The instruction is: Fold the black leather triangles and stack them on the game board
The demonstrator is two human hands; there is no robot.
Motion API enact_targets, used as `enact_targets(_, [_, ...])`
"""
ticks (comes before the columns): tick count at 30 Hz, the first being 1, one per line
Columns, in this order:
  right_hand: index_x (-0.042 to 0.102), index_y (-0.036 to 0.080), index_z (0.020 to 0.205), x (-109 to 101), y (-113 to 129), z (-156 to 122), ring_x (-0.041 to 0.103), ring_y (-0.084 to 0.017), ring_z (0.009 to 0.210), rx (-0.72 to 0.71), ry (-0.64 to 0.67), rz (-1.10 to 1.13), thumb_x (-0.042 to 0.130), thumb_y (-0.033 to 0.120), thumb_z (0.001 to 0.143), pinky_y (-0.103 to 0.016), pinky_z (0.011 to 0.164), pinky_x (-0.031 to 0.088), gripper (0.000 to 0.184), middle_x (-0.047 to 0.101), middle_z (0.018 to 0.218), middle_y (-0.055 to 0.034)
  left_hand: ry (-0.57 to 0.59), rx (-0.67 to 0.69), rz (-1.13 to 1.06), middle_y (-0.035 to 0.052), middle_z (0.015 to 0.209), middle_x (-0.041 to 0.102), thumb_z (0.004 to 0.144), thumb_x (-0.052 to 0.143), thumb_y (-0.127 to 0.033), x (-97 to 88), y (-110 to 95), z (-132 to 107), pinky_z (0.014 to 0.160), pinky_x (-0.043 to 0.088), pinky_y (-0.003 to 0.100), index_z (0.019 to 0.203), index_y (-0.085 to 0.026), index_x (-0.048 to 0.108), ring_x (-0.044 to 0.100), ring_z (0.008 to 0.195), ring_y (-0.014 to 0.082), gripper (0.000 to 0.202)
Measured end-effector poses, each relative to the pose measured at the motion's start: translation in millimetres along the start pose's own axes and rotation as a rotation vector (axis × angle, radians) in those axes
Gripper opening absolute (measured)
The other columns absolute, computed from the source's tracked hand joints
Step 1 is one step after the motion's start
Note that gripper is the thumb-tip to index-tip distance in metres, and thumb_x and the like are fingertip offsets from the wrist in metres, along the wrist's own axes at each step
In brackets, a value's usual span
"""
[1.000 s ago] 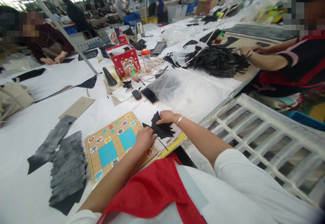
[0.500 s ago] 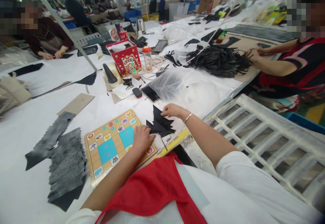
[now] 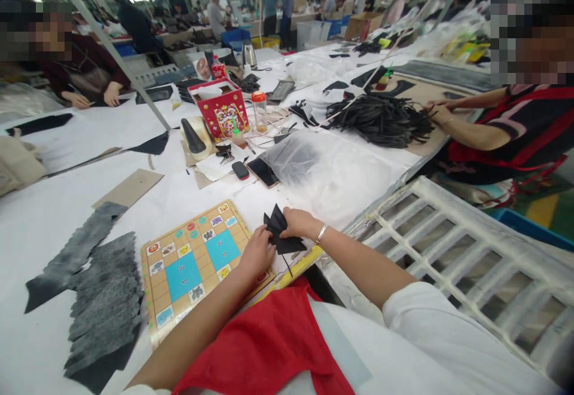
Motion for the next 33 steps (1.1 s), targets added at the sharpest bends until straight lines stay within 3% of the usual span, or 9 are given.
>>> enact_targets(3, [0.052,0.009,0.114,2,2,5,0.062,-0.029,0.097,0.007,0.028,-0.001,0.072,0.049,0.064,-0.030,0.072,0.048,0.068,0.065,0.107,-0.0175,0.010,0.030,0.005,0.0139,0.126,0.052,0.079,0.054,-0.015,3.3,-1,0,0.100,0.044,0.039,0.100,-0.015,0.061,0.052,0.115,0.0239,0.022])
enact_targets(8, [0.066,0.014,0.097,3,12,2,0.064,-0.026,0.093,-0.026,0.090,0.020,0.070,0.040,0.068,-0.027,0.071,0.047,0.039,0.069,0.099,-0.0123,-0.028,0.034,0.045,0.0159,0.128,0.050,0.084,0.050,-0.018,5.0,5,-1,0.101,0.040,0.049,0.102,-0.014,0.062,0.049,0.116,0.0292,0.023])
enact_targets(14, [0.066,0.010,0.104,2,27,-1,0.061,-0.027,0.101,0.007,0.028,0.072,0.063,0.018,0.072,-0.030,0.080,0.046,0.033,0.066,0.107,-0.0182,-0.083,0.022,-0.027,0.0141,0.124,0.053,0.082,0.050,-0.017,3.1,8,0,0.100,0.041,0.045,0.103,-0.015,0.063,0.051,0.113,0.0276,0.024])
enact_targets(19, [0.067,0.006,0.098,-19,8,20,0.061,-0.029,0.099,0.040,-0.020,0.224,0.069,0.019,0.068,-0.029,0.079,0.046,0.032,0.067,0.104,-0.0185,-0.150,-0.031,-0.108,0.0128,0.125,0.051,0.083,0.050,-0.019,-1.1,19,6,0.102,0.042,0.041,0.110,-0.015,0.060,0.050,0.116,0.0245,0.028])
enact_targets(23, [0.067,0.007,0.096,-38,-7,24,0.065,-0.022,0.084,0.039,-0.056,0.434,0.066,0.022,0.074,-0.024,0.068,0.048,0.027,0.070,0.093,-0.0111,-0.240,-0.112,-0.190,0.0115,0.120,0.055,0.083,0.051,-0.019,-5.2,31,10,0.100,0.044,0.043,0.109,-0.016,0.059,0.054,0.112,0.0233,0.028])
enact_targets(28, [0.066,0.012,0.099,-58,-2,-12,0.065,-0.015,0.078,-0.076,-0.083,0.727,0.063,0.020,0.076,-0.022,0.068,0.051,0.026,0.071,0.091,-0.0046,-0.321,-0.141,-0.308,0.0103,0.113,0.057,0.086,0.047,-0.022,-11.5,30,15,0.085,0.053,0.037,0.113,-0.017,0.053,0.063,0.094,0.0174,0.029])
enact_targets(31, [0.067,0.014,0.099,-74,-6,-51,0.065,-0.016,0.077,-0.249,-0.007,1.089,0.069,0.030,0.070,-0.026,0.071,0.053,0.033,0.071,0.087,-0.0028,-0.331,-0.098,-0.368,0.0111,0.115,0.056,0.087,0.046,-0.026,-11.4,20,23,0.085,0.053,0.037,0.115,-0.017,0.051,0.062,0.094,0.0178,0.029])
enact_targets(33, [0.067,0.013,0.097,-84,-22,-76,0.065,-0.017,0.078,-0.300,0.004,1.283,0.074,0.033,0.065,-0.030,0.075,0.053,0.038,0.071,0.084,-0.0031,-0.323,-0.067,-0.407,0.0118,0.117,0.055,0.087,0.048,-0.029,-10.4,8,35,0.086,0.052,0.038,0.117,-0.017,0.049,0.061,0.098,0.0191,0.033])
Point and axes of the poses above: each hand's wrist, its own z-axis towards the middle knuckle, its own x-axis out of the palm, y = z × x, the point moved 1 cm from there along z, towards the middle knuckle
